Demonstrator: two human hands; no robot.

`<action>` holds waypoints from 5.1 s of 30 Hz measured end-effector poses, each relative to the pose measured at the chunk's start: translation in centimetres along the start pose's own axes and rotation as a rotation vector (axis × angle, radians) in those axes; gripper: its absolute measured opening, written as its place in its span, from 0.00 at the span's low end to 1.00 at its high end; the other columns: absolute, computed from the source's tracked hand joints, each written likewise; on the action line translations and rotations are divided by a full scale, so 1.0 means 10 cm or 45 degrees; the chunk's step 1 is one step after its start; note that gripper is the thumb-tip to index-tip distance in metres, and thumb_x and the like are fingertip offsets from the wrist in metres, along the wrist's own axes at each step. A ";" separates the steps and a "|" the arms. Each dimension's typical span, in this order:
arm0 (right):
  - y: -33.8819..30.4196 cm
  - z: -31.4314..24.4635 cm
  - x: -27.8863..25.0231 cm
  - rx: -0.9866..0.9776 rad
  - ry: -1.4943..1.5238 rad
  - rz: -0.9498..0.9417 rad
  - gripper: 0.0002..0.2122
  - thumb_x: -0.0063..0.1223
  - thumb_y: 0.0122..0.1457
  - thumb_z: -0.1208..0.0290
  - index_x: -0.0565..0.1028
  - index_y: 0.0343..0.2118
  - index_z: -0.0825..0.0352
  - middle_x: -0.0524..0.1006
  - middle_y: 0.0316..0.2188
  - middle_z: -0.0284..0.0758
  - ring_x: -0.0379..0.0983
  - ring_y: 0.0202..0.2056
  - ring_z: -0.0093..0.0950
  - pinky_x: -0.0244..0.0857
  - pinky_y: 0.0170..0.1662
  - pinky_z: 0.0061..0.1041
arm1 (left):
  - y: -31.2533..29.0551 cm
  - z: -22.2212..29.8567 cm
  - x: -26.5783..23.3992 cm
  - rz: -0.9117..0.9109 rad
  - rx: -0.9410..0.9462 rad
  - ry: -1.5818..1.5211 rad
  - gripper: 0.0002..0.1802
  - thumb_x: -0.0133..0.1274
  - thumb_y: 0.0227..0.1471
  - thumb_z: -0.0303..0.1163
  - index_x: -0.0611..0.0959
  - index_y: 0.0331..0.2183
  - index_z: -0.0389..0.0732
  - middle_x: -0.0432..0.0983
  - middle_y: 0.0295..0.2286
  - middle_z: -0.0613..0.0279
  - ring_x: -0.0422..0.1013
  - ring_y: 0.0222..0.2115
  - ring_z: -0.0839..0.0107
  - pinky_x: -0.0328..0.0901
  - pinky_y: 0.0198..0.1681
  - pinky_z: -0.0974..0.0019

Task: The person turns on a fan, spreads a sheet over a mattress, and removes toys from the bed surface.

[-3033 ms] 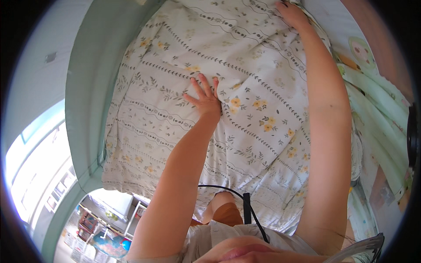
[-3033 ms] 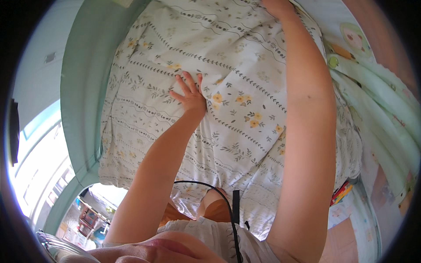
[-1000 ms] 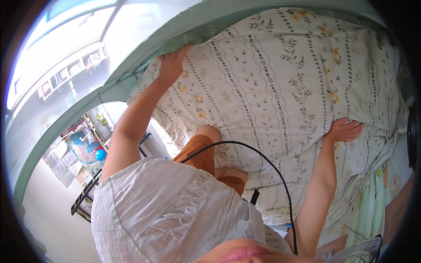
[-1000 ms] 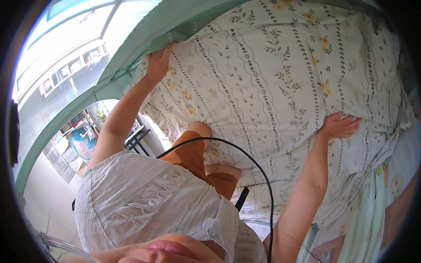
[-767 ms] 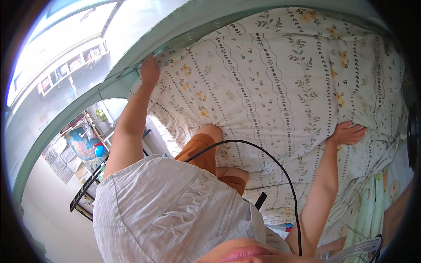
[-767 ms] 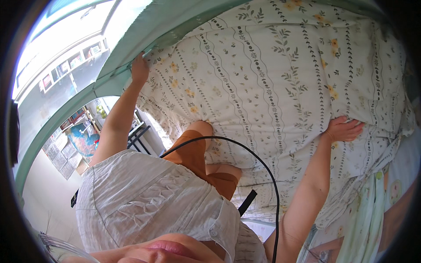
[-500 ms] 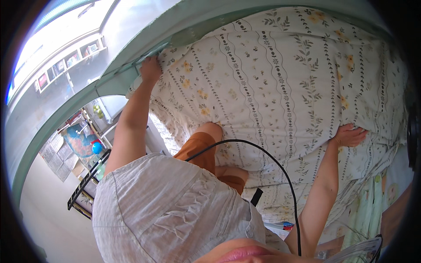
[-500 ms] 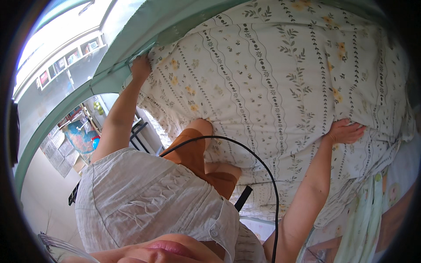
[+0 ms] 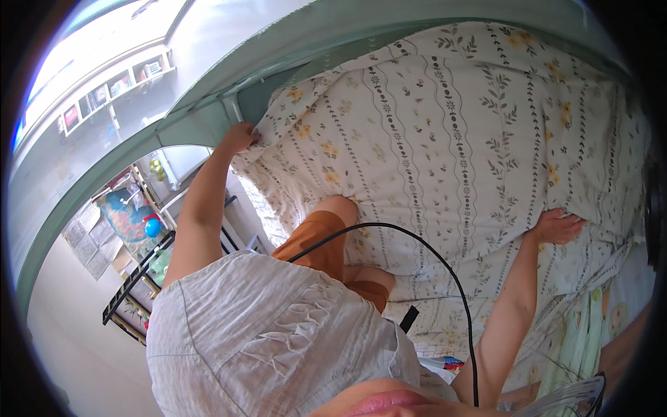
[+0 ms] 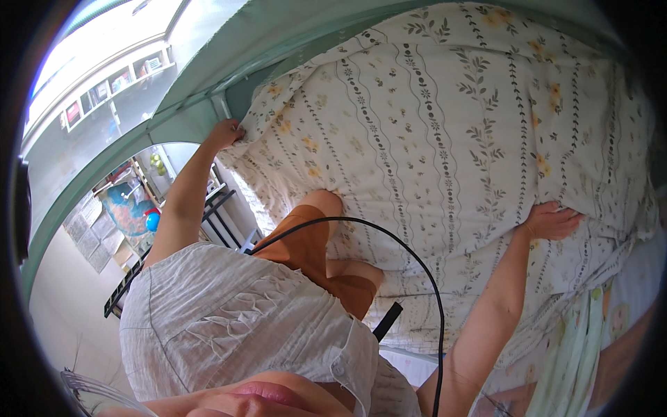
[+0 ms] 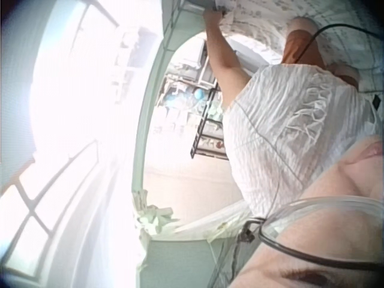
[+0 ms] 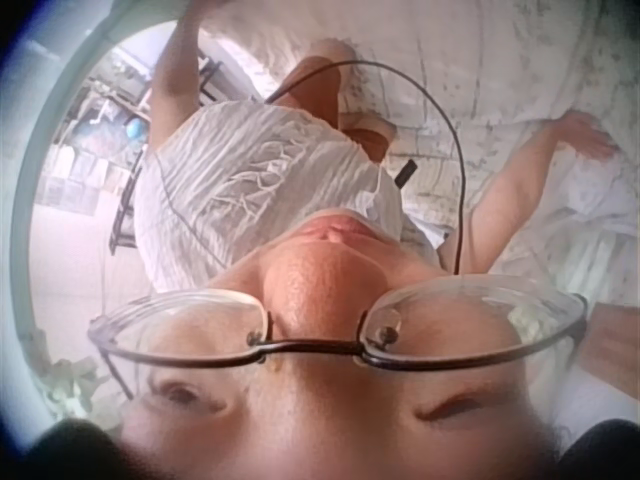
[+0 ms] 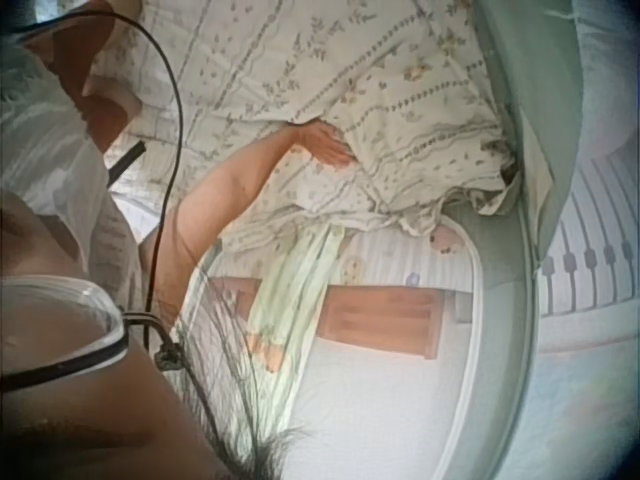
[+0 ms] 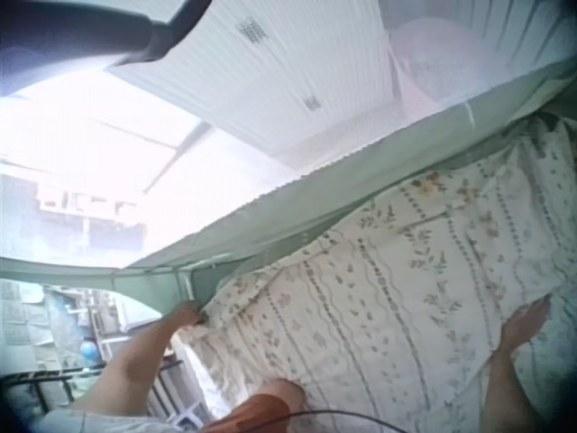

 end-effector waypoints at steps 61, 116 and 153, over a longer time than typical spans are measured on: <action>0.00 0.07 0.02 -0.064 0.047 0.041 0.21 0.37 0.61 0.56 0.69 0.47 0.69 0.67 0.55 0.48 0.63 0.52 0.51 0.59 0.49 0.51 | 0.21 1.21 -0.90 1.374 0.454 -0.211 0.18 0.52 0.54 0.36 0.73 0.45 0.38 0.72 0.37 0.45 0.67 0.39 0.41 0.63 0.43 0.46; 0.04 0.00 -0.11 0.147 0.148 -0.085 0.22 0.40 0.59 0.58 0.66 0.53 0.63 0.62 0.59 0.43 0.54 0.59 0.49 0.46 0.59 0.52 | -0.16 3.32 -1.46 0.815 1.126 -0.022 0.34 0.54 0.53 0.41 0.64 0.55 0.34 0.67 0.49 0.42 0.63 0.51 0.45 0.57 0.54 0.53; 0.04 0.01 -0.11 0.221 0.188 -0.144 0.23 0.41 0.58 0.58 0.65 0.54 0.63 0.58 0.62 0.42 0.50 0.62 0.48 0.43 0.59 0.52 | -0.38 4.81 -1.81 1.261 1.308 -0.423 0.08 0.47 0.56 0.30 0.76 0.38 0.39 0.77 0.32 0.47 0.73 0.33 0.49 0.66 0.37 0.51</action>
Point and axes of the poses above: each hand's wrist, its own y-axis towards the middle knuckle, its own x-axis out of the palm, z = x × y, the point moved 9 cm from there along y, towards the middle knuckle
